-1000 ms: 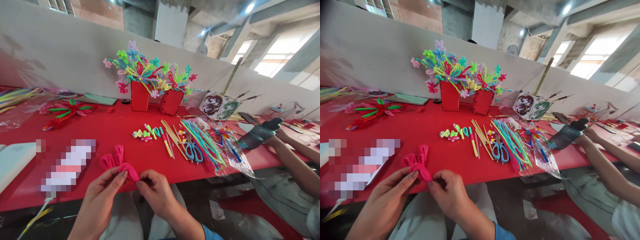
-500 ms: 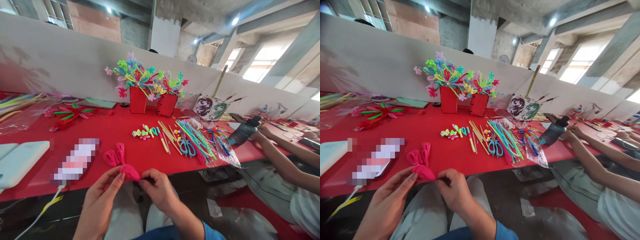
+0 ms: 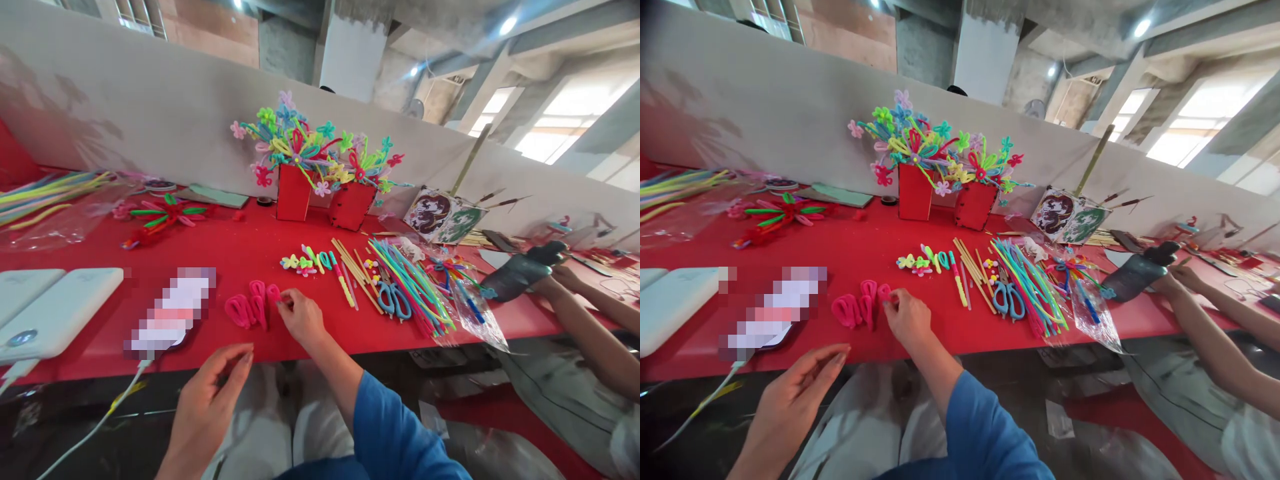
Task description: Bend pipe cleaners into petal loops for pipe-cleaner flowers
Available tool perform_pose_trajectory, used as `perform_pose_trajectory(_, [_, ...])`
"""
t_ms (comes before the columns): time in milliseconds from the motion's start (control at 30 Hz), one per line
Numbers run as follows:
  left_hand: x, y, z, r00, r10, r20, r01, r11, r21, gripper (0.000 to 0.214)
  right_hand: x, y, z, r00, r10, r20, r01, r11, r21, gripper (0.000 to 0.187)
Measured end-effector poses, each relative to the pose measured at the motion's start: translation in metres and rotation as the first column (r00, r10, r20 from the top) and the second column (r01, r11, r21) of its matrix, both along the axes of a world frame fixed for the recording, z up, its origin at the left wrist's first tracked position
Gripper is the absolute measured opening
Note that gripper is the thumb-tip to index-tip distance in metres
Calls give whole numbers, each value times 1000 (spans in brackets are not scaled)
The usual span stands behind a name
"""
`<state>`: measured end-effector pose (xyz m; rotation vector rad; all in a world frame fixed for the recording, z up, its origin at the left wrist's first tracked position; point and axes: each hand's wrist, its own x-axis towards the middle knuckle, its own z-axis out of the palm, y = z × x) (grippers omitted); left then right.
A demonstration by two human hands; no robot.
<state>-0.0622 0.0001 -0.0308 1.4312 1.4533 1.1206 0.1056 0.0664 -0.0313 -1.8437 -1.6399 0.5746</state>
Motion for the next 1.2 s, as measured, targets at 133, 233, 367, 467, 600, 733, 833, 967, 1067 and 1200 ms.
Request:
perform_pose_trajectory(133, [-2, 15, -7, 981, 0, -195, 27, 990, 136, 27, 4, 3, 2, 987, 105, 120, -103, 994, -19, 23])
perform_pose_trajectory(233, [-1, 25, -7, 975, 17, -222, 29, 979, 201, 25, 8, 18, 14, 940, 190, 283, -187, 982, -37, 26])
perform_pose_trajectory(367, [2, 32, -7, 970, 30, -243, 32, 969, 246, 24, -5, 58, 31, 892, 282, 353, -259, 959, -110, 28])
perform_pose_trajectory(467, [0, 32, -8, 963, 41, -266, 34, 962, 270, 24, -22, 88, 34, 859, 341, 382, -279, 937, -208, 24])
perform_pose_trajectory(600, [-6, 31, -6, 963, 77, -259, -1, 959, 284, 22, -33, 107, 29, 864, 361, 350, -277, 923, -267, 13])
perform_pose_trajectory(733, [-10, 29, 2, 977, 96, -192, -52, 974, 222, 18, -24, 107, 29, 918, 312, 245, -279, 947, -162, 11])
perform_pose_trajectory(833, [-8, 30, 9, 987, 110, -114, -92, 984, 154, 17, -11, 99, 38, 958, 242, 152, -243, 970, -12, 19])
perform_pose_trajectory(967, [6, 36, 24, 983, 129, 129, -135, 990, 39, 23, 0, 72, 56, 924, 248, -292, -185, 956, 228, 16])
perform_pose_trajectory(1067, [22, 39, 39, 922, 56, 384, -50, 998, -26, 36, 0, 38, 68, 753, 307, -583, -137, 938, 317, 18])
perform_pose_trajectory(1200, [40, 30, 53, 886, -70, 458, 99, 994, -39, 34, 0, -8, 76, 697, 330, -637, -179, 940, 291, 14])
